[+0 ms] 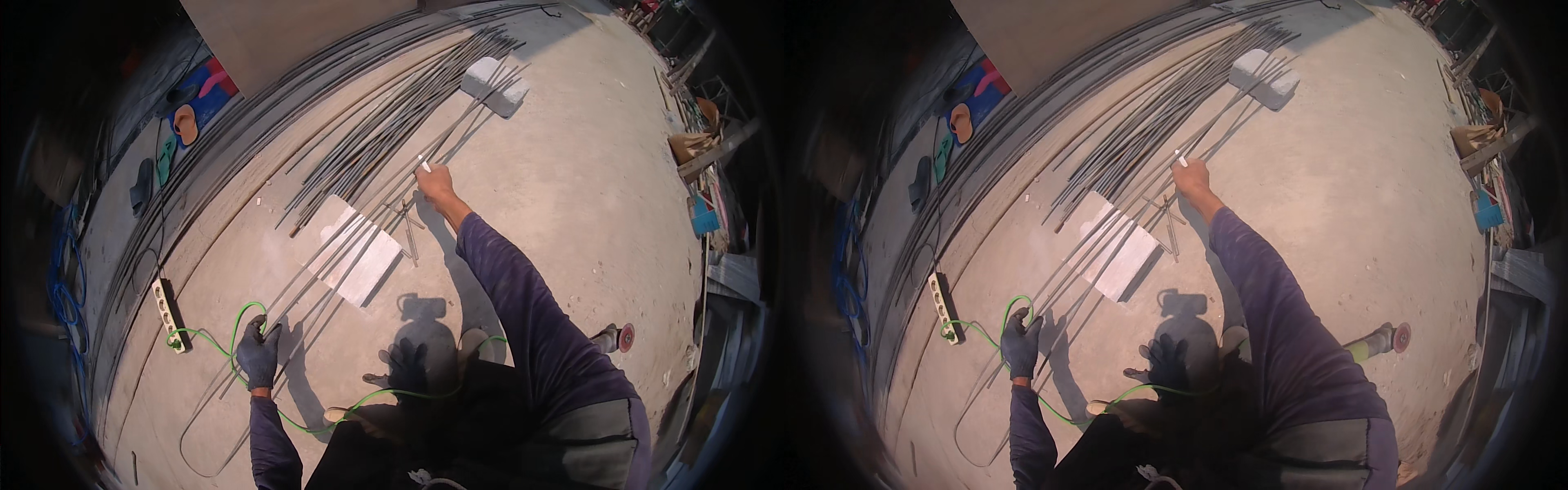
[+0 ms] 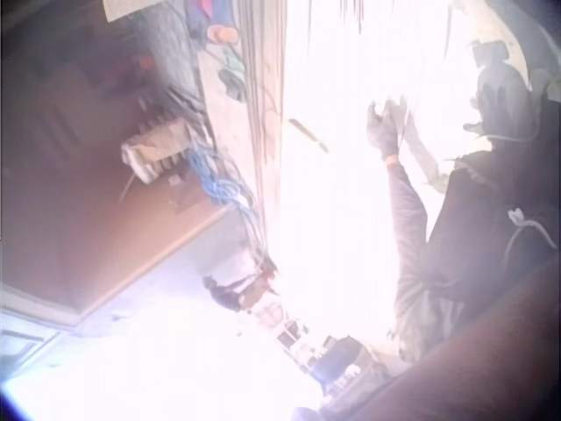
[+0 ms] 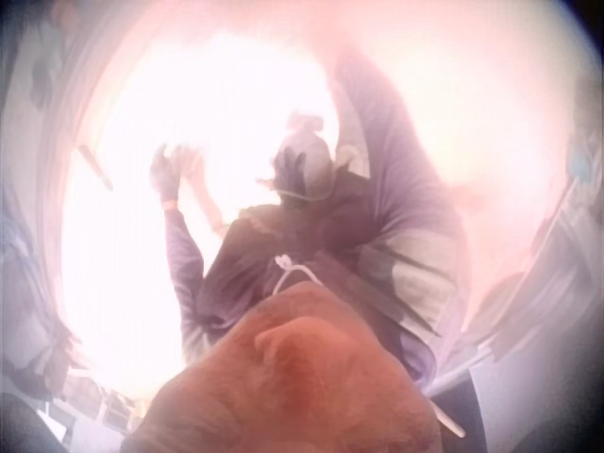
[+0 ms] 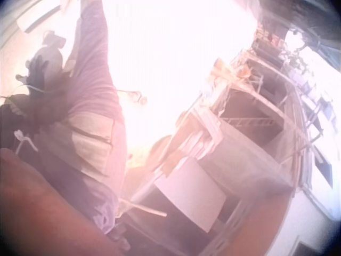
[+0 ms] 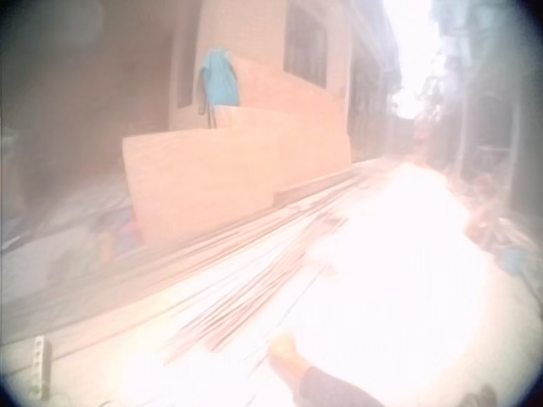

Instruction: The person measures and marks metal rods with a white marker, then uses a handheld angle grinder to cut the rods to length. The person repeatedly picks up rods, marks them, and cuts them, placing the cut pieces aside.

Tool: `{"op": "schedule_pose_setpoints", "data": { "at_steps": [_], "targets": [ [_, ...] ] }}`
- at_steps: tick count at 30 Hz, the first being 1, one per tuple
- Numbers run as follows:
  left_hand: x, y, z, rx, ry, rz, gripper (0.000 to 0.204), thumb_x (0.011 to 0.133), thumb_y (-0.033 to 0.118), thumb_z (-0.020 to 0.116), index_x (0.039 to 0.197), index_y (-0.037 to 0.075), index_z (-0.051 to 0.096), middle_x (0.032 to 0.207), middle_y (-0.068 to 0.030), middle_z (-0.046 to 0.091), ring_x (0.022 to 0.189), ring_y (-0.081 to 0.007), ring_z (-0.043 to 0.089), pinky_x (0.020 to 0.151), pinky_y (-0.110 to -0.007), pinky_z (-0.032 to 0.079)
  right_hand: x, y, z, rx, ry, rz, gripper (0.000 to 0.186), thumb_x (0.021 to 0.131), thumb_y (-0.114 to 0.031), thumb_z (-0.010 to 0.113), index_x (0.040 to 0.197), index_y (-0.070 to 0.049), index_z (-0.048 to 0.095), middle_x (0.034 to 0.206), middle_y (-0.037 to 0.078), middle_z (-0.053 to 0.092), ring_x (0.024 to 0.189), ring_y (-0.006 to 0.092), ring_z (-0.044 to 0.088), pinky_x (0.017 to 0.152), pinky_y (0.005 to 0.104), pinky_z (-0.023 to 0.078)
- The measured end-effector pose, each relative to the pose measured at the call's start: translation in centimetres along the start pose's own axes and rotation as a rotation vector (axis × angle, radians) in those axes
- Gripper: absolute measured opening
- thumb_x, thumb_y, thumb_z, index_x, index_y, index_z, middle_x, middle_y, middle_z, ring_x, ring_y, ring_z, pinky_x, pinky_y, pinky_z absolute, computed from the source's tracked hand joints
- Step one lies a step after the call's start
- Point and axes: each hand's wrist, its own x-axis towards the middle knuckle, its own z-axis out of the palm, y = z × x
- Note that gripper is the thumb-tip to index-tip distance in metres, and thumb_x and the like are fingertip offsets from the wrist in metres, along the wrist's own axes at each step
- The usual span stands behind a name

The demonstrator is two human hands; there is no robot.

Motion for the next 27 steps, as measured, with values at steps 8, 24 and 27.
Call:
{"op": "schedule_pose_setpoints", "data": {
  "at_steps": [8, 24, 27],
  "targets": [
    [3.8, 1.1, 4.7, 0.075, 0.03, 0.102, 0.05, 0.081, 0.047, 0.085, 0.115, 0.011, 0.074, 0.067, -0.0091, 0.061, 0.06, -0.0242, 0.06, 0.058, -0.039, 0.045, 1.6, 2.1, 0.2, -0.015, 0.012, -0.077, 0.031, 0.097, -0.027, 0.064, 0.083, 0.001, 0.067, 0.064, 0.007, 0.057, 0.049, 0.0175, 0.052, 0.043, 0.0382, 0.04],
    [8.5, 3.0, 5.5, -0.072, 0.165, -0.022, 0.036, 0.093, 0.035, 0.074, 0.102, 0.0, 0.075, 0.077, -0.0139, 0.073, 0.066, -0.0207, 0.065, 0.064, -0.036, 0.05, 3.4, 0.8, -0.1, -0.081, 0.106, 0.032, 0.041, 0.093, -0.033, 0.06, 0.101, 0.006, 0.073, 0.103, 0.03, 0.073, 0.103, 0.0453, 0.07, 0.093, 0.0496, 0.053],
    [8.2, 2.4, 5.3, -0.089, 0.164, -0.129, 0.037, 0.093, 0.035, 0.075, 0.103, 0.0, 0.075, 0.079, -0.013, 0.074, 0.068, -0.0185, 0.066, 0.066, -0.036, 0.05, 3.4, 0.3, 1.1, -0.024, 0.132, -0.015, 0.034, 0.095, -0.027, 0.063, 0.085, 0.005, 0.069, 0.074, 0.016, 0.068, 0.063, 0.0258, 0.065, 0.06, 0.044, 0.049]
  ]
}}
